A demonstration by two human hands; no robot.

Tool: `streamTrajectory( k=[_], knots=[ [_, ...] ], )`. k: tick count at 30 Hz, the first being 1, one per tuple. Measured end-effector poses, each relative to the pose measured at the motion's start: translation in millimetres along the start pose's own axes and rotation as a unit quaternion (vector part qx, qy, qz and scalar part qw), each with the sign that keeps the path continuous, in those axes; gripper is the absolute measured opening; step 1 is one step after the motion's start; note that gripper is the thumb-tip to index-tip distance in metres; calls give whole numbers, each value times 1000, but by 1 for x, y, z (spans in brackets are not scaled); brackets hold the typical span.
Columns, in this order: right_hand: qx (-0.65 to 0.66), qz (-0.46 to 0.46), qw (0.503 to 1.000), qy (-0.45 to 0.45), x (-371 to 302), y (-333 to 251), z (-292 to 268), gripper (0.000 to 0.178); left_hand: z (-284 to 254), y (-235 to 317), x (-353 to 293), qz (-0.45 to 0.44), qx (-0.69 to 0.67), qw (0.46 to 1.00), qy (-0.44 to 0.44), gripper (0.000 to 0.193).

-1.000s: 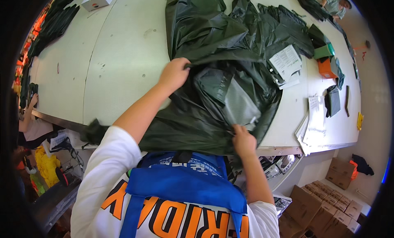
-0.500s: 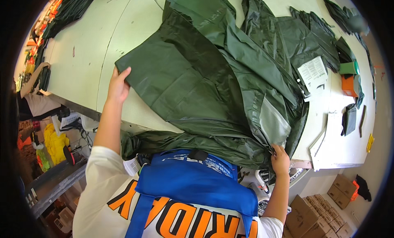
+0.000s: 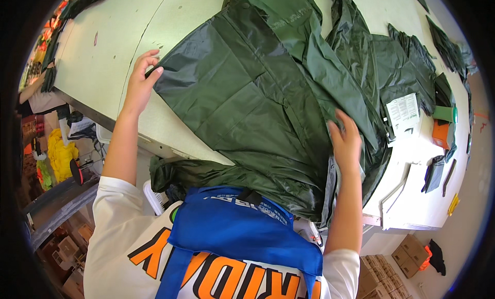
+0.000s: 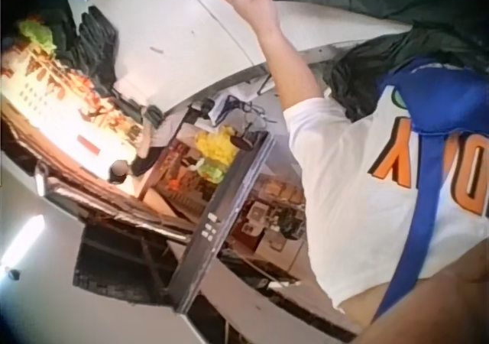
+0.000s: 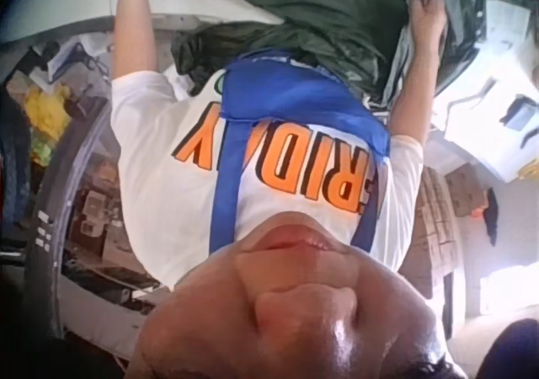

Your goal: The person folds a dark green jacket on a white table, aligning edges and smoothing the fabric. They then place the folded jacket into a white plastic basket and pick up another jacket to begin folding it.

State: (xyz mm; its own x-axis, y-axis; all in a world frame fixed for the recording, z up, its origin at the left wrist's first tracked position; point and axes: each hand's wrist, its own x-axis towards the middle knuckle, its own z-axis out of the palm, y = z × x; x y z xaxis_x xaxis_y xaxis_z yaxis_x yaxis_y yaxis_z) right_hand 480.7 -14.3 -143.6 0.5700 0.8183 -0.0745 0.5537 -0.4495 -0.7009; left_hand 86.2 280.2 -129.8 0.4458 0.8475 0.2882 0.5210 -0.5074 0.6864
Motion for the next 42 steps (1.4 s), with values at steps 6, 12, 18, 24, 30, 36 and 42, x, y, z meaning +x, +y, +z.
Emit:
streamTrajectory(
  k=[6, 12, 18, 24, 30, 36, 42],
  knots=[
    [-8, 3, 995, -95, 80, -32, 70, 38, -31, 28, -13, -30, -31, 998, -41, 12],
    [51, 25, 992, -115, 63, -44, 56, 26, -58, 13, -46, -138, 35, 983, -112, 13],
    [57, 30, 981, -181, 17, -40, 68, 22, -71, -15, -65, -261, 97, 874, -397, 43],
    [56, 46, 981, -181, 9, -38, 85, 22, 11, -40, -13, -247, -118, 942, -196, 44],
    [159, 86, 959, -218, 4, -19, 82, 17, 65, -12, 18, -308, -164, 921, -175, 32],
    [236, 128, 939, -213, 5, -25, 76, 14, 29, 55, -1, -251, -301, 913, -113, 10],
    [154, 81, 948, -268, 13, -34, 73, 20, 8, 75, -18, -197, -307, 928, -77, 9]
  ],
)
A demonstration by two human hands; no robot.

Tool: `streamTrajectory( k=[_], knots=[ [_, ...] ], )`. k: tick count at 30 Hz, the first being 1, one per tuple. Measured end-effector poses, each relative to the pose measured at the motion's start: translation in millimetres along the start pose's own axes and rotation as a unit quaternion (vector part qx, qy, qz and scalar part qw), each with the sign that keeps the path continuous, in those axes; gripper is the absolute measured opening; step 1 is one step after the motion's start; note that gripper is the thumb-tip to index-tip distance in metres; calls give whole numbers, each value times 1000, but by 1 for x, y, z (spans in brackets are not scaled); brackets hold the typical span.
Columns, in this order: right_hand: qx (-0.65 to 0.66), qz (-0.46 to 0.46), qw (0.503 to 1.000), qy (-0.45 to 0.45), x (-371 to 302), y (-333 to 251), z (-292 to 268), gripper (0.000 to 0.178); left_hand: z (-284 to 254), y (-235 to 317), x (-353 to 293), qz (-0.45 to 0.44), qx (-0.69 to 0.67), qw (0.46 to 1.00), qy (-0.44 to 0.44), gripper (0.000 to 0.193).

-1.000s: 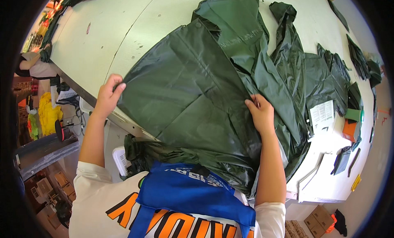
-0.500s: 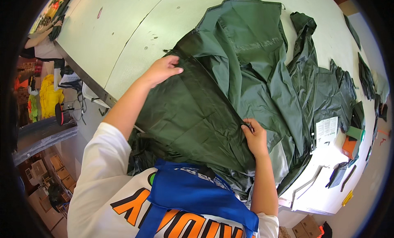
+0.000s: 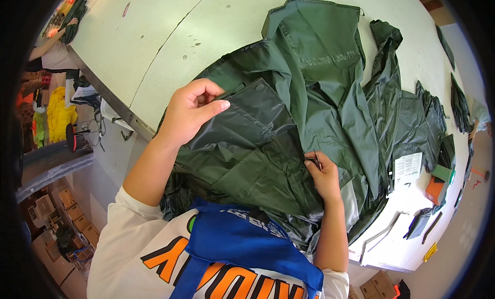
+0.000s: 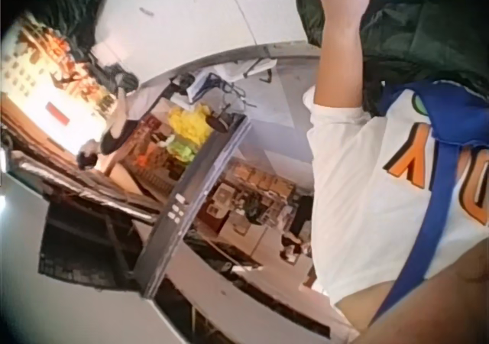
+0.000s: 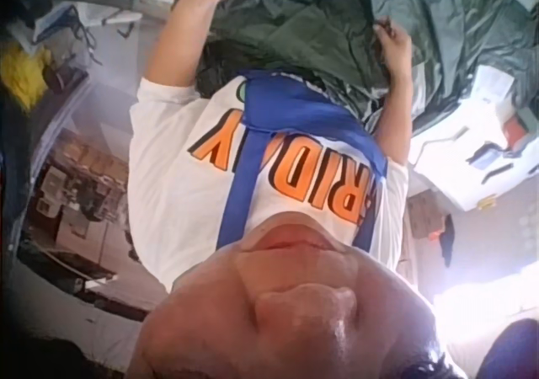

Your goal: The person folds a dark green jacket on a white table, aligning edges and smoothing the fabric. They then place the folded jacket into a white plastic basket and pick up another jacket to begin folding it.

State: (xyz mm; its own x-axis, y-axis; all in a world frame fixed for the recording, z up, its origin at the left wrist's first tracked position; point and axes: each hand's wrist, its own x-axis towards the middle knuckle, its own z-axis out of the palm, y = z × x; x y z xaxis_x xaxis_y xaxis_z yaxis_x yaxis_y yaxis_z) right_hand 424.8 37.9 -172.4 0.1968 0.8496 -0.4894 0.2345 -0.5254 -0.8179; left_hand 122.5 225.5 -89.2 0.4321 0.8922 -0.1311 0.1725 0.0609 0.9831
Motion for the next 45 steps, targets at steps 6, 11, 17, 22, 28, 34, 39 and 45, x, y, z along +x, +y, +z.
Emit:
streamTrajectory(
  k=[6, 11, 17, 22, 28, 34, 39, 45],
  knots=[
    [-28, -118, 982, 141, -6, -75, 1, 29, 15, 15, -18, 314, 233, 915, 104, 20],
    [-99, -266, 956, 80, -36, -176, 17, 24, 32, 15, -30, 448, 279, 844, 92, 25],
    [-192, -307, 924, 120, -47, -193, 38, 29, 41, 18, -34, 508, 281, 812, 62, 22],
    [-225, -312, 914, 130, -49, -193, 42, 26, 44, 18, -36, 518, 283, 805, 60, 21],
    [-109, -296, 938, 141, -46, -181, 40, 21, 45, 16, -40, 510, 286, 807, 76, 17],
    [-28, -140, 949, 280, 10, -110, -20, 31, -9, 32, -25, 47, 283, 856, -430, 29],
    [-187, -159, 927, 283, 48, -73, -22, 33, -31, -18, 59, 101, 328, 939, 16, 51],
    [-148, -118, 981, 31, 37, -89, 27, 50, -84, -97, 65, -159, 323, 933, -8, 53]
  ],
)
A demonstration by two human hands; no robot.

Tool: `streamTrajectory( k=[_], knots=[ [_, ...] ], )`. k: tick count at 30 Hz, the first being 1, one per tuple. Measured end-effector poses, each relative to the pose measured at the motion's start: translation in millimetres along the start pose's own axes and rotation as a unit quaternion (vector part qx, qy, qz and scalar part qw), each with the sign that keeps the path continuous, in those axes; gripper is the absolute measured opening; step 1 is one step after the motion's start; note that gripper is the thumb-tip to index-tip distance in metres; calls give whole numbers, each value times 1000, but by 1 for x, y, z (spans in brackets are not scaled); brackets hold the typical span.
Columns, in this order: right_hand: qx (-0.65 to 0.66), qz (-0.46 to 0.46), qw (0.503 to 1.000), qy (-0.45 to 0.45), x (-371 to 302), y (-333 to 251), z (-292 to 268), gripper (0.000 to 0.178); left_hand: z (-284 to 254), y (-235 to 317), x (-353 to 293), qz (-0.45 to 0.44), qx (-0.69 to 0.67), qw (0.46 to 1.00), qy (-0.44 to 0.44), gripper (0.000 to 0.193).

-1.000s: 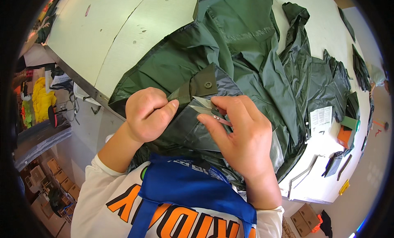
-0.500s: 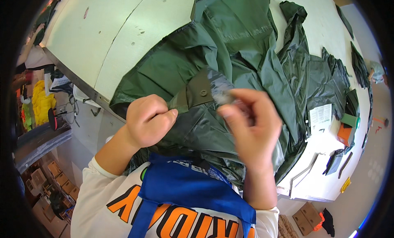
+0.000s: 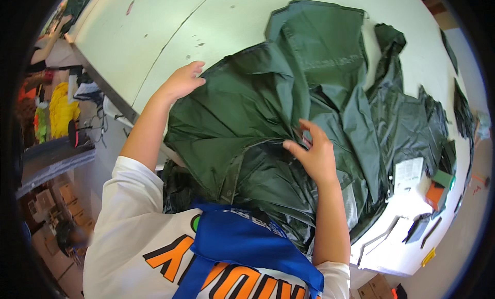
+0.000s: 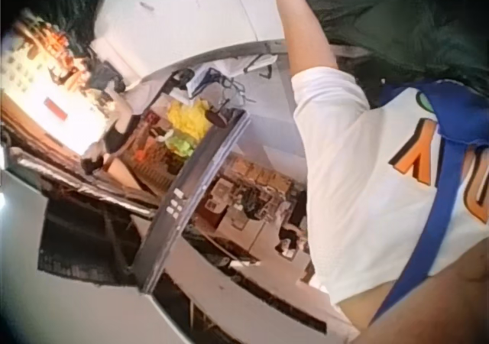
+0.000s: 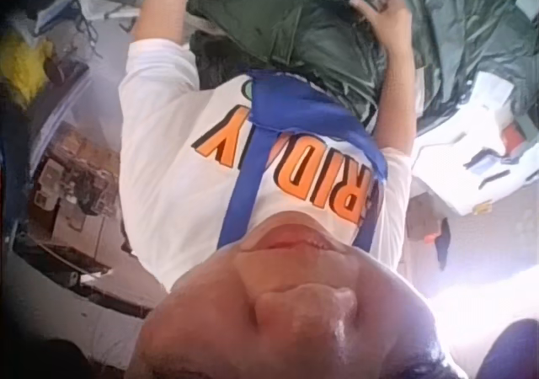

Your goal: The person folds a dark green jacket on a white table, aligning edges and smoothing the fabric. They then place the folded jacket into a white plastic basket and pick up another jacket to begin folding it.

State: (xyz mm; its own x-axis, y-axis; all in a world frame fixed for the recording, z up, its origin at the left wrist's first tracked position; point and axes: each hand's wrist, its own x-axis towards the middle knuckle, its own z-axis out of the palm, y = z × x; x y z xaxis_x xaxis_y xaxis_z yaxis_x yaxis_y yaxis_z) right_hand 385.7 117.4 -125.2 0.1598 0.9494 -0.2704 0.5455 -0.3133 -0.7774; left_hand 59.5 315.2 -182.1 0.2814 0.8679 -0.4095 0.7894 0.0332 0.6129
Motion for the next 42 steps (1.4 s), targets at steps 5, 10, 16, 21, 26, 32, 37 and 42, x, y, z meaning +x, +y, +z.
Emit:
streamTrajectory(
  k=[5, 10, 16, 21, 26, 32, 37, 42],
  knots=[
    [-30, -9, 998, -49, -24, 22, 16, 34, -19, -48, -59, -195, -122, 973, -30, 29],
    [8, 4, 999, -54, -35, 28, 17, 29, -27, -71, -102, -182, -188, 957, -122, 16],
    [-30, -74, 992, -94, -55, 15, 3, 42, -34, -30, -130, -108, -287, 952, 1, 12],
    [-22, -79, 990, -116, -76, 14, -1, 43, -47, 0, -139, -97, -370, 924, -23, 14],
    [-21, -82, 988, -127, -88, 11, 7, 40, -51, 18, -147, -59, -367, 928, -35, 15],
    [-37, -107, 973, -201, -95, 11, 16, 32, -59, 13, -149, -5, -80, 994, -77, 12],
    [25, -42, 959, -280, -100, 1, 11, 34, -69, 29, -154, -65, -229, 962, -133, 12],
    [186, -39, 955, -226, -66, -25, -11, 49, -59, 72, -168, -47, -400, 908, -111, 10]
  ],
)
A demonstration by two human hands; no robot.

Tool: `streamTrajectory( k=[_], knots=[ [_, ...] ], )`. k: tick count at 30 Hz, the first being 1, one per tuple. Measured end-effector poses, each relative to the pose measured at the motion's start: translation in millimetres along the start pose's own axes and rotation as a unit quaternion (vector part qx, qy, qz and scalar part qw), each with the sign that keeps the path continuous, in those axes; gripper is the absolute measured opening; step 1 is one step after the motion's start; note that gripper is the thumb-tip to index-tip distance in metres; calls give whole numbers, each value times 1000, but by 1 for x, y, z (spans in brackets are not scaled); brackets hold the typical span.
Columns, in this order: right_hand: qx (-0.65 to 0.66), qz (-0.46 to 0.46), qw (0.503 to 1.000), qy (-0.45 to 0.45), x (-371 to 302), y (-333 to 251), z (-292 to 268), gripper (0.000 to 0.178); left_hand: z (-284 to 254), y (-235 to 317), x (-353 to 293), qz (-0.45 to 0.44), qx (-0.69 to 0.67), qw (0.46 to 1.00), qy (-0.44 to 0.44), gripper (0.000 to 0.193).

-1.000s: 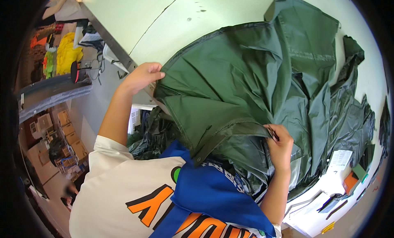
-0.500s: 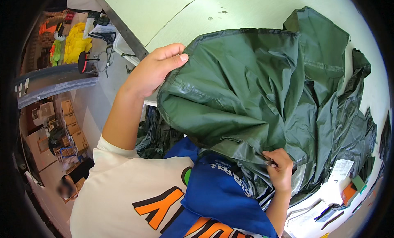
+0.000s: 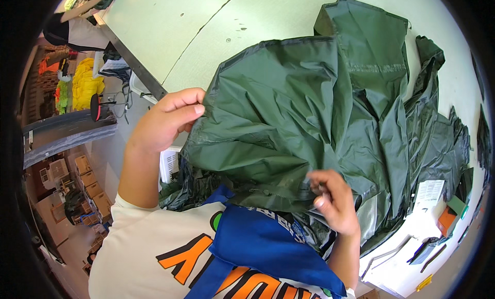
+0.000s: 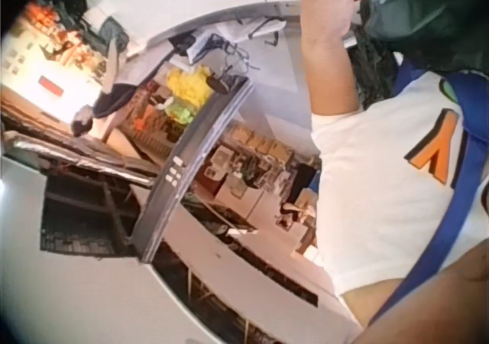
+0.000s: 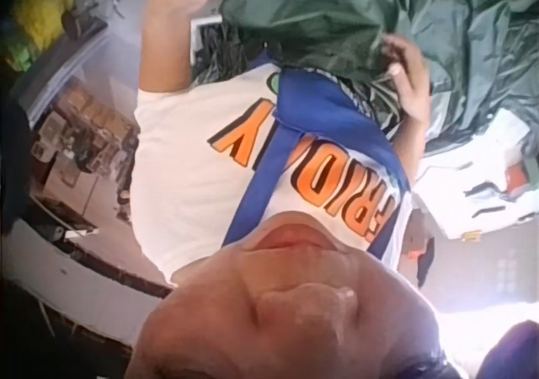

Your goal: The person folds a dark green jacket on a white table, aligning edges and smoothing the fabric. They then place the folded jacket into a white plastic basket and pick up another jacket to begin folding it.

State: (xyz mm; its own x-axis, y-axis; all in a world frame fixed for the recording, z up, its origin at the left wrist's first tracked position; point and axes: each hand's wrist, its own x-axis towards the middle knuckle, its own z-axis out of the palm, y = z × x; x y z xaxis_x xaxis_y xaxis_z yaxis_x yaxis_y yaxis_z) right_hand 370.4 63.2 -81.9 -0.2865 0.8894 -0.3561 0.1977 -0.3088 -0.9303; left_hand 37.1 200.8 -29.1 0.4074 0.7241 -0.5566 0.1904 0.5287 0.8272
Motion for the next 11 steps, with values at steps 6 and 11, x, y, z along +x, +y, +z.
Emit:
streamTrajectory(
  k=[6, 11],
  knots=[
    [-4, -119, 987, 107, 62, -50, 39, 46, 23, 0, 1, 44, -33, 998, -27, 7],
    [78, -167, 977, 103, 87, -55, 63, 58, 27, -3, -5, 42, -77, 996, -29, 9]
  ],
)
